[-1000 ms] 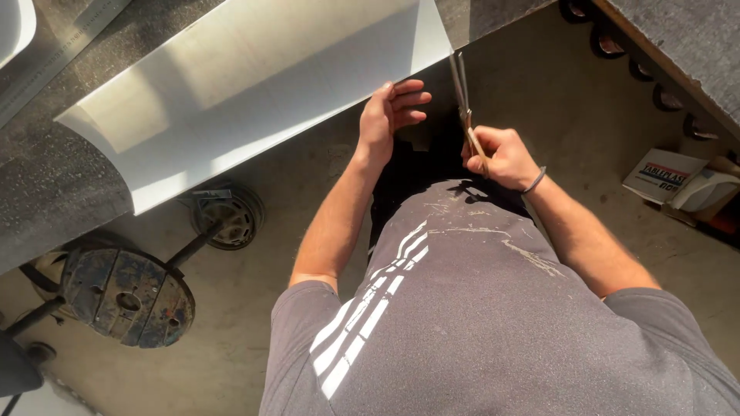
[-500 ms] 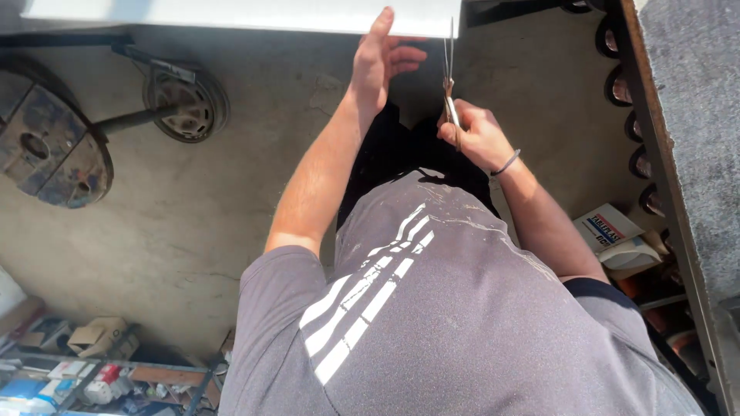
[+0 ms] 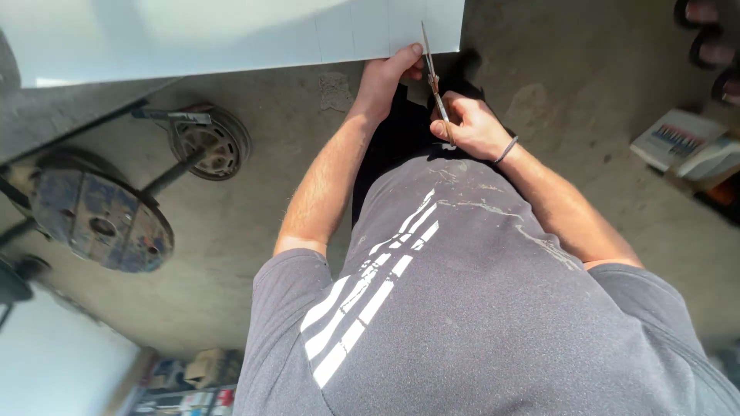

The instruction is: Cutting a white plastic sheet along marked lines using scissors.

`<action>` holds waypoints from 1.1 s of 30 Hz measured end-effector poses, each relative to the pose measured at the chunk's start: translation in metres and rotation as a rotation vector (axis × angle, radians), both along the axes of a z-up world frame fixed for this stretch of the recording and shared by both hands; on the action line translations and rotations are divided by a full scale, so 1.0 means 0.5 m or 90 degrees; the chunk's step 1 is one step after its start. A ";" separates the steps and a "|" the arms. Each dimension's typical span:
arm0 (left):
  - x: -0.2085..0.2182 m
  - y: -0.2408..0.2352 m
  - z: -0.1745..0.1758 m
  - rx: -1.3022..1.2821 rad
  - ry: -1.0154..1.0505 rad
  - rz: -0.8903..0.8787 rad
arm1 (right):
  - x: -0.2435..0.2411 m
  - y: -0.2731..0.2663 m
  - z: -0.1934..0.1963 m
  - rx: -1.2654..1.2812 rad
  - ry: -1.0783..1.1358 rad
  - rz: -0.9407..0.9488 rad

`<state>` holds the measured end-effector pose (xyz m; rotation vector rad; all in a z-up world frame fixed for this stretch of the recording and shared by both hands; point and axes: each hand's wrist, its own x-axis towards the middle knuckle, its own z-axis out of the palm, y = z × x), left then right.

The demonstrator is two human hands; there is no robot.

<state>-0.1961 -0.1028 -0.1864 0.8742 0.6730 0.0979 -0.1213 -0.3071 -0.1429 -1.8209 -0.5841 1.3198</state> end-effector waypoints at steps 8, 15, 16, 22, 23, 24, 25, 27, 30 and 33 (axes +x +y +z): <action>-0.021 0.037 0.001 0.037 -0.007 -0.103 | -0.098 0.033 -0.021 0.070 -0.084 -0.118; -0.028 0.040 0.006 0.064 -0.029 -0.151 | -0.131 0.057 0.000 0.059 -0.084 -0.183; -0.029 0.041 0.004 0.064 -0.025 -0.160 | -0.133 0.059 0.003 0.056 -0.089 -0.181; -0.039 0.045 0.014 0.098 -0.003 -0.184 | -0.146 0.058 0.006 0.052 -0.065 -0.190; -0.041 0.046 0.016 0.112 0.005 -0.192 | -0.149 0.058 0.006 0.055 -0.065 -0.188; -0.042 0.046 0.013 0.111 0.006 -0.191 | -0.149 0.059 0.007 0.055 -0.064 -0.187; -0.044 0.046 0.010 0.111 -0.010 -0.194 | -0.150 0.059 0.008 0.051 -0.062 -0.188; -0.049 0.046 0.010 0.109 -0.024 -0.197 | -0.156 0.059 0.008 0.045 -0.059 -0.189; -0.051 0.051 0.013 0.148 -0.012 -0.216 | -0.160 0.059 -0.001 0.037 -0.087 -0.182; -0.054 0.048 0.005 0.148 -0.015 -0.223 | -0.164 0.053 -0.010 0.033 -0.110 -0.166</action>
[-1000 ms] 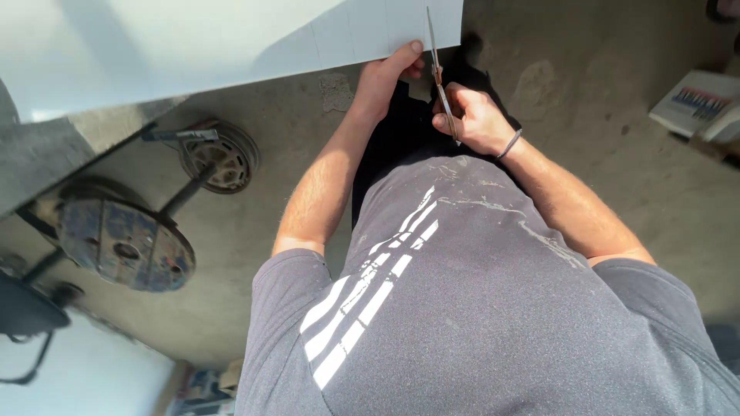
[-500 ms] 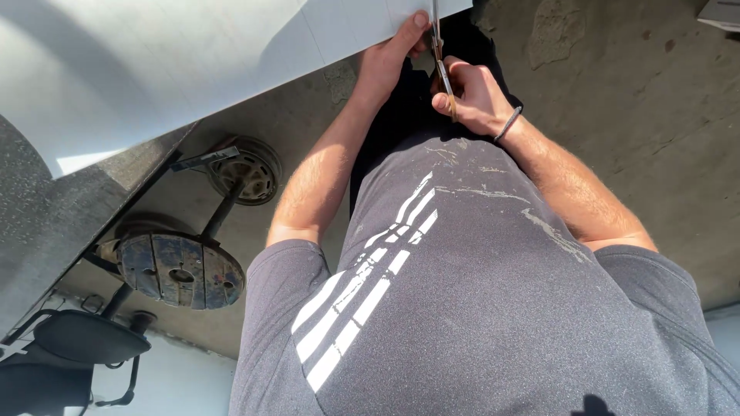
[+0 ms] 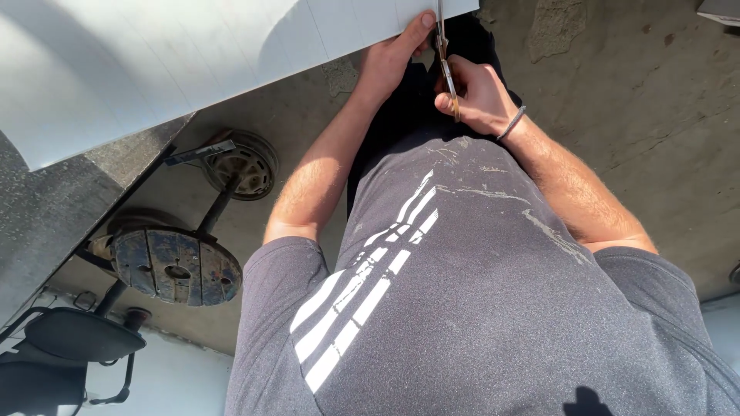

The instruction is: Cutting a white plastic sheet along marked lines using scissors.

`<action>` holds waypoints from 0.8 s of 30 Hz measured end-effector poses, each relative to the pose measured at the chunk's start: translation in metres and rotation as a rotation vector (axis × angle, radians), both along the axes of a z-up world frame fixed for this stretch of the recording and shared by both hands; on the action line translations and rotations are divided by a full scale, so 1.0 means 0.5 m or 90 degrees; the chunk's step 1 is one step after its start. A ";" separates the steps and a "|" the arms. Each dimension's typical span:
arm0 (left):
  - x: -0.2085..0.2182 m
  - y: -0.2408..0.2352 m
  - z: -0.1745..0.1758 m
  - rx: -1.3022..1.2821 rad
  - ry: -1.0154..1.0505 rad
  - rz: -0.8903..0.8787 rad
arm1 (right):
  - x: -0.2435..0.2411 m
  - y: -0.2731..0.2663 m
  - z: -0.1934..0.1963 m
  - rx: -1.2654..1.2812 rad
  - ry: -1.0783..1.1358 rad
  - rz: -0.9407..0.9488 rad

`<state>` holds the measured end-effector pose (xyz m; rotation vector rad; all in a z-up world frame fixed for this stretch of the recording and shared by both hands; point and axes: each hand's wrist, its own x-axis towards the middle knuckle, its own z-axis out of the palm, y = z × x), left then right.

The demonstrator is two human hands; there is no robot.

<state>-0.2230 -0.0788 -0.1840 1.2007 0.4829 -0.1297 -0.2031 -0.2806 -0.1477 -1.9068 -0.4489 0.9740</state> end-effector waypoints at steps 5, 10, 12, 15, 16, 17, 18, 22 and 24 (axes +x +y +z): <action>0.002 0.000 -0.009 0.000 -0.001 -0.016 | 0.006 0.004 0.005 -0.014 -0.010 0.014; 0.001 0.005 -0.008 0.008 0.004 -0.027 | 0.002 0.002 -0.009 -0.006 -0.023 0.002; 0.002 0.004 -0.008 -0.004 -0.003 -0.025 | 0.002 0.001 -0.010 0.010 -0.020 -0.010; 0.004 0.002 -0.007 0.024 0.039 -0.038 | 0.000 -0.001 -0.010 0.026 -0.021 -0.028; 0.003 0.002 -0.010 0.018 0.037 -0.038 | -0.001 -0.001 -0.009 0.026 -0.012 -0.035; 0.003 0.001 -0.013 0.013 0.035 -0.038 | -0.002 -0.002 -0.007 0.026 -0.002 -0.042; 0.004 0.001 -0.010 0.012 0.036 -0.037 | -0.003 -0.004 -0.009 0.025 -0.002 -0.042; 0.002 0.001 -0.017 0.028 0.016 -0.034 | -0.008 -0.004 -0.009 0.049 0.018 -0.069; 0.001 -0.002 -0.023 0.033 0.008 -0.032 | -0.010 -0.007 -0.009 0.047 0.015 -0.070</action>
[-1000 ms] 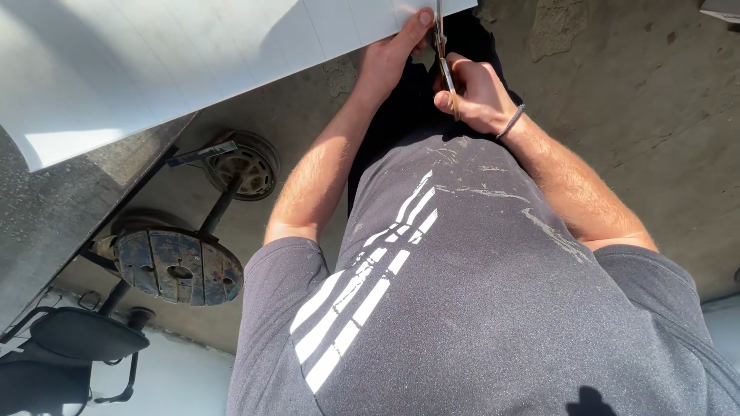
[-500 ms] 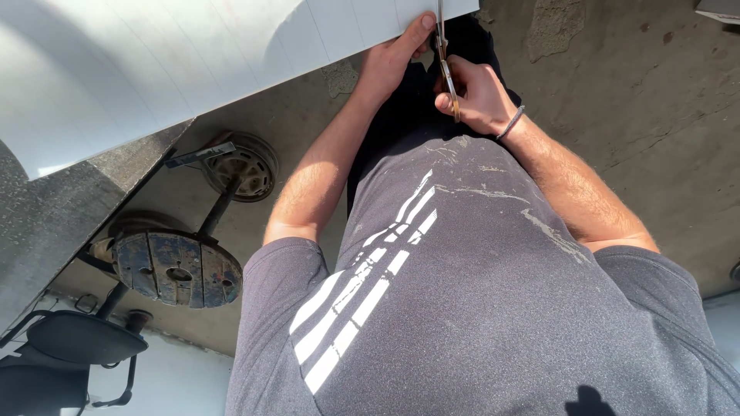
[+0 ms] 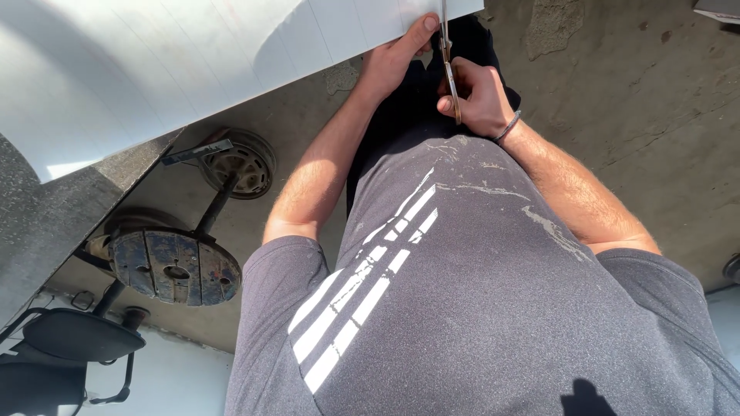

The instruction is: Cutting a white plastic sheet along marked lines using scissors.

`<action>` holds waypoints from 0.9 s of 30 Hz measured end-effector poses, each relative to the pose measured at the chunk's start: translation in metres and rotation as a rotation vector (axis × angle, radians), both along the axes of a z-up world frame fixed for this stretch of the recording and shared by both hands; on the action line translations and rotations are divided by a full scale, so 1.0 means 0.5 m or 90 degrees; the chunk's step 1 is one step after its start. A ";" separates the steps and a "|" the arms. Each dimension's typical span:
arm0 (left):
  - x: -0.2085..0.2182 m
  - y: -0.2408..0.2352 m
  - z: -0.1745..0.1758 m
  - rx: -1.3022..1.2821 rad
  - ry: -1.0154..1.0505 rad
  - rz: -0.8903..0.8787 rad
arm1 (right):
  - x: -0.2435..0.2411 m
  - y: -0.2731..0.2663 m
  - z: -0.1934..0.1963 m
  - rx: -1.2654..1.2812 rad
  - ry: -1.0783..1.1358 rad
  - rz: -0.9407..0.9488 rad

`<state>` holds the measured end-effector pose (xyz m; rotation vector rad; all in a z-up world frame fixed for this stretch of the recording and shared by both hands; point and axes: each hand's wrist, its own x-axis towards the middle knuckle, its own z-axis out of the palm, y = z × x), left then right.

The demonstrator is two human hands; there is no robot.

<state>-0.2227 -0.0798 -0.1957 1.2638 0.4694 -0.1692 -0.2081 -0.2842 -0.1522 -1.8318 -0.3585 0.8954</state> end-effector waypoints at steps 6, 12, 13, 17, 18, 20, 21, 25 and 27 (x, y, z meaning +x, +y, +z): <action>0.003 -0.001 0.010 0.028 -0.025 -0.009 | -0.007 -0.007 -0.013 0.016 0.032 -0.021; 0.004 -0.006 0.011 0.004 -0.031 0.000 | -0.016 -0.017 -0.028 0.037 0.027 -0.045; 0.003 -0.005 0.011 0.020 -0.034 -0.010 | -0.016 -0.018 -0.029 0.037 0.024 -0.042; 0.004 -0.006 0.011 -0.006 -0.026 -0.003 | -0.016 -0.017 -0.030 0.051 0.006 -0.032; 0.002 -0.006 0.013 -0.006 -0.025 -0.001 | -0.017 -0.018 -0.031 0.052 0.007 -0.031; 0.006 -0.006 0.017 -0.008 -0.031 0.001 | -0.015 -0.020 -0.033 0.029 0.030 -0.035; 0.006 -0.006 0.019 -0.008 -0.031 0.003 | -0.016 -0.021 -0.033 0.029 0.029 -0.034; 0.006 -0.007 0.019 0.023 -0.029 -0.008 | -0.015 -0.026 -0.032 0.030 0.031 -0.032; 0.006 -0.007 0.021 0.005 -0.049 0.009 | -0.016 -0.028 -0.033 0.033 0.038 -0.032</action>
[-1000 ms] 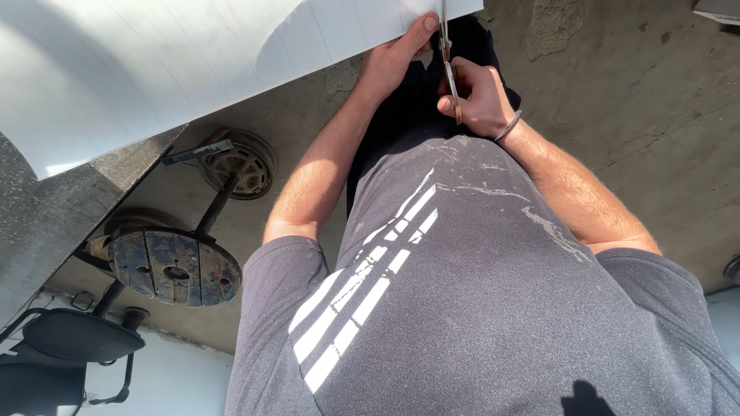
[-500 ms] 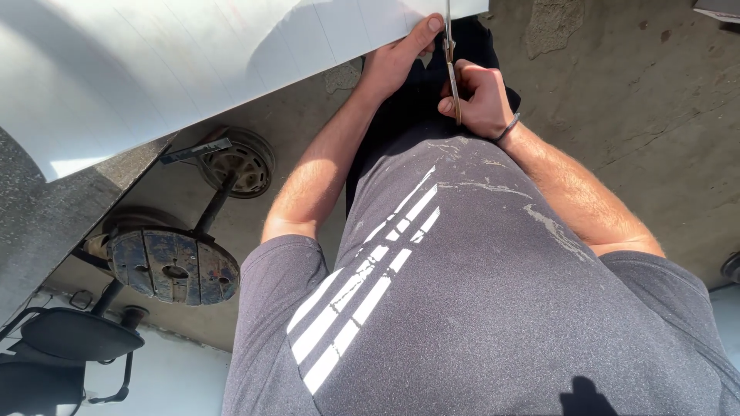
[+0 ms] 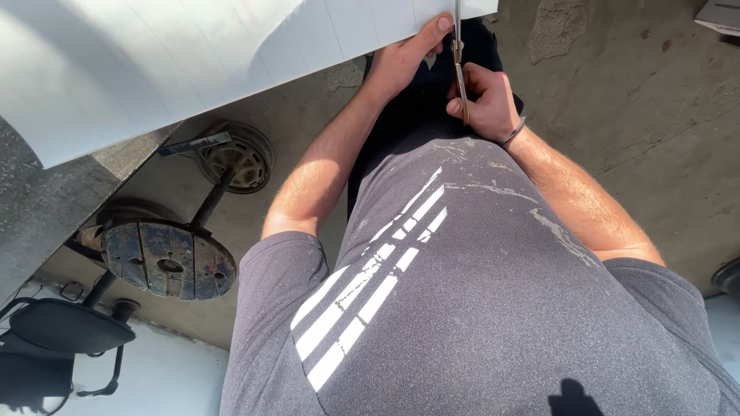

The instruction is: Cutting a white plastic sheet along marked lines using scissors.

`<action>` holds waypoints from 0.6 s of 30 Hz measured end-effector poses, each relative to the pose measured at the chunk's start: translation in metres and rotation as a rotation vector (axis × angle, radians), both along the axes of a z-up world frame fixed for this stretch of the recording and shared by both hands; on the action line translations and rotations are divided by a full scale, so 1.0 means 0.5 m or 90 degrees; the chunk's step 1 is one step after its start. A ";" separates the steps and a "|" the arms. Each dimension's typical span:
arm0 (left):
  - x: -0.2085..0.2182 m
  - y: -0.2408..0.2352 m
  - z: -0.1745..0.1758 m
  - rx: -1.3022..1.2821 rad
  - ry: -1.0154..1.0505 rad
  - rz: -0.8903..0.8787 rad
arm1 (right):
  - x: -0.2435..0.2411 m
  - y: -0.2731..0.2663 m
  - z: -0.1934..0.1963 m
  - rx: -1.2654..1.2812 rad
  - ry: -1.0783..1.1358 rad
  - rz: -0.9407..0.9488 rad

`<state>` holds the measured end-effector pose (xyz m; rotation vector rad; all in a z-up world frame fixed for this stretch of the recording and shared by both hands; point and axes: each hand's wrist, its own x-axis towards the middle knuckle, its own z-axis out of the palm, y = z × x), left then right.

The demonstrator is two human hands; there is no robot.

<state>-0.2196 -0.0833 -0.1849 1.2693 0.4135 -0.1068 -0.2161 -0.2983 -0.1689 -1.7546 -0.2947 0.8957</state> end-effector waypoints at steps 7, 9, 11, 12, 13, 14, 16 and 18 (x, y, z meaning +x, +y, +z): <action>-0.001 -0.003 -0.006 -0.014 -0.004 -0.007 | -0.007 -0.005 -0.007 0.018 -0.008 -0.017; -0.001 -0.004 -0.012 -0.049 -0.009 -0.006 | -0.006 -0.003 -0.008 0.017 -0.006 -0.023; 0.001 -0.003 -0.009 -0.044 0.008 -0.001 | -0.006 -0.001 -0.011 0.016 -0.003 -0.026; 0.002 -0.003 -0.010 -0.045 0.006 -0.003 | -0.005 -0.001 -0.011 0.015 -0.005 -0.028; 0.002 -0.004 -0.011 -0.047 0.008 -0.001 | -0.004 -0.001 -0.011 0.022 0.004 -0.027; 0.000 -0.004 -0.012 -0.049 0.012 0.001 | -0.005 0.000 -0.011 0.030 0.014 -0.026; -0.002 -0.005 -0.014 -0.033 0.012 -0.008 | -0.007 0.001 -0.009 0.025 0.004 -0.025; -0.002 -0.002 -0.011 -0.014 0.012 -0.018 | -0.008 0.006 -0.007 0.023 -0.006 -0.025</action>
